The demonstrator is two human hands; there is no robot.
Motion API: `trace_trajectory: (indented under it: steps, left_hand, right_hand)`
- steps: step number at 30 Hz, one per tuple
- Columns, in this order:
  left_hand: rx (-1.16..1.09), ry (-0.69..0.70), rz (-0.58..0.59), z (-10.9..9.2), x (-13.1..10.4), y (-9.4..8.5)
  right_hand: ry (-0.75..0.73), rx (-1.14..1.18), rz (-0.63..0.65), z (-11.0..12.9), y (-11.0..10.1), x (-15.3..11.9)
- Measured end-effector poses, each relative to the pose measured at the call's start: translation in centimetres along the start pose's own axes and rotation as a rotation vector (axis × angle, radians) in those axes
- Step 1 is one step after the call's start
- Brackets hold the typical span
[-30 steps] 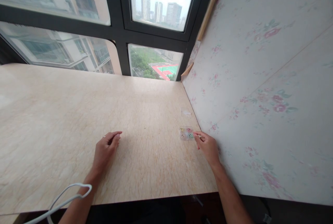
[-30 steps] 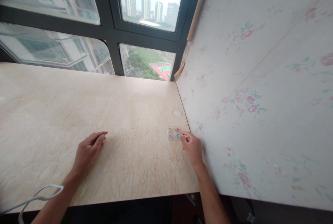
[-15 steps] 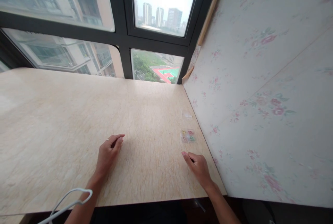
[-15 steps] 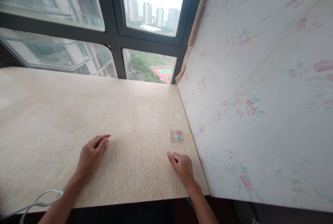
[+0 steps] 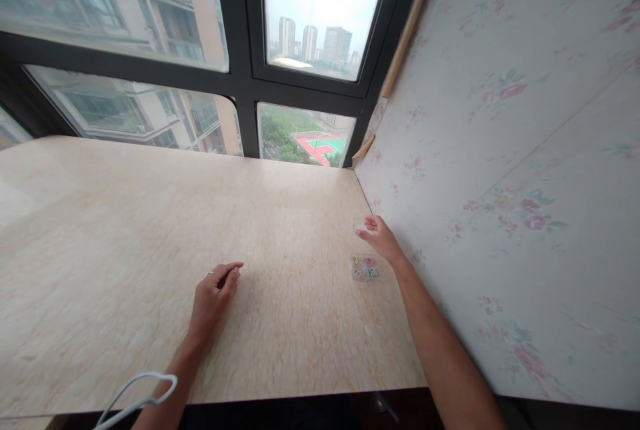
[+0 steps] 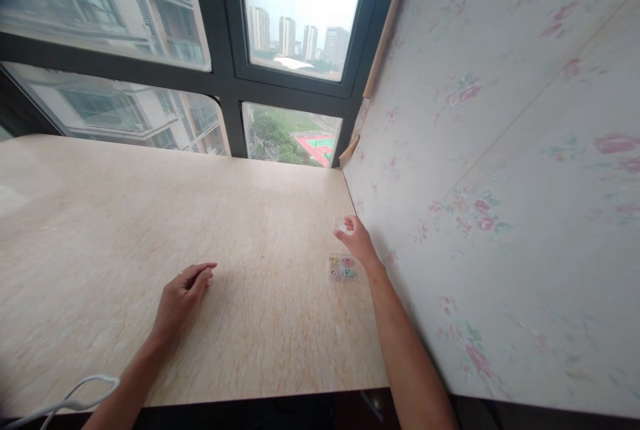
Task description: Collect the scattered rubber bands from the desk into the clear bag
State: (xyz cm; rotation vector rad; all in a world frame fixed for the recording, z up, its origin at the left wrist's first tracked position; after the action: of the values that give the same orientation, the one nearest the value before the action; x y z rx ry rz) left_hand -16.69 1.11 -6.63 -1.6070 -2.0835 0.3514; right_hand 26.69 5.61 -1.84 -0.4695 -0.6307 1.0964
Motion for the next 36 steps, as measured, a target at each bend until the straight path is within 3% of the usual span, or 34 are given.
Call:
trace_trajectory:
  steps: [4,7,12,20,24,29,31,32,36]
  left_hand:
    - [-0.026,-0.01,0.004,0.2,0.0,0.0]
    - [-0.036,-0.007,0.007,0.3,0.0,0.0]
    - [-0.046,-0.02,0.001,0.6,0.2,0.0]
    - [-0.061,-0.026,0.01,0.4,0.2,0.0]
    - [-0.071,-0.024,0.012,0.4,0.2,0.0]
    - [-0.051,0.003,-0.001,0.3,0.1,-0.2]
    - [-0.043,0.009,-0.001,0.3,0.1,-0.1]
    - [-0.04,0.013,0.0,0.3,0.1,-0.1]
    - [-0.029,0.037,0.011,0.4,0.0,0.2]
  right_hand:
    - [-0.012,-0.145,0.154,-0.5,3.2,4.4]
    - [0.009,-0.231,0.238,-1.6,4.2,5.9]
    - [0.037,-0.266,0.304,-3.3,4.6,6.1]
    - [0.104,-0.071,0.257,-3.6,4.0,4.6]
    - [0.14,0.173,0.218,-1.3,3.9,3.5]
    - [0.162,0.637,0.328,4.7,3.3,-0.1]
    - [0.338,1.183,0.474,7.5,3.5,-2.5]
    - [0.41,1.327,0.532,8.7,3.5,-3.8]
    - [0.576,1.573,0.642,11.8,3.5,-7.2]
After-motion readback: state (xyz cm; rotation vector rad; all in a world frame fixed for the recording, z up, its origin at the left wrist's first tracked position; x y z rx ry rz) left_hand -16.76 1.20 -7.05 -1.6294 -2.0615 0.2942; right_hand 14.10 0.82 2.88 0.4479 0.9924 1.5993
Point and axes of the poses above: each hand's wrist, its own x-axis towards the middle knuckle, its own y-axis out of the palm, z = x × y, the point moved 9 cm from there along x, towards the middle knuckle, and after that the axes turned 4 degrees about -z, right-handed, at the moved point
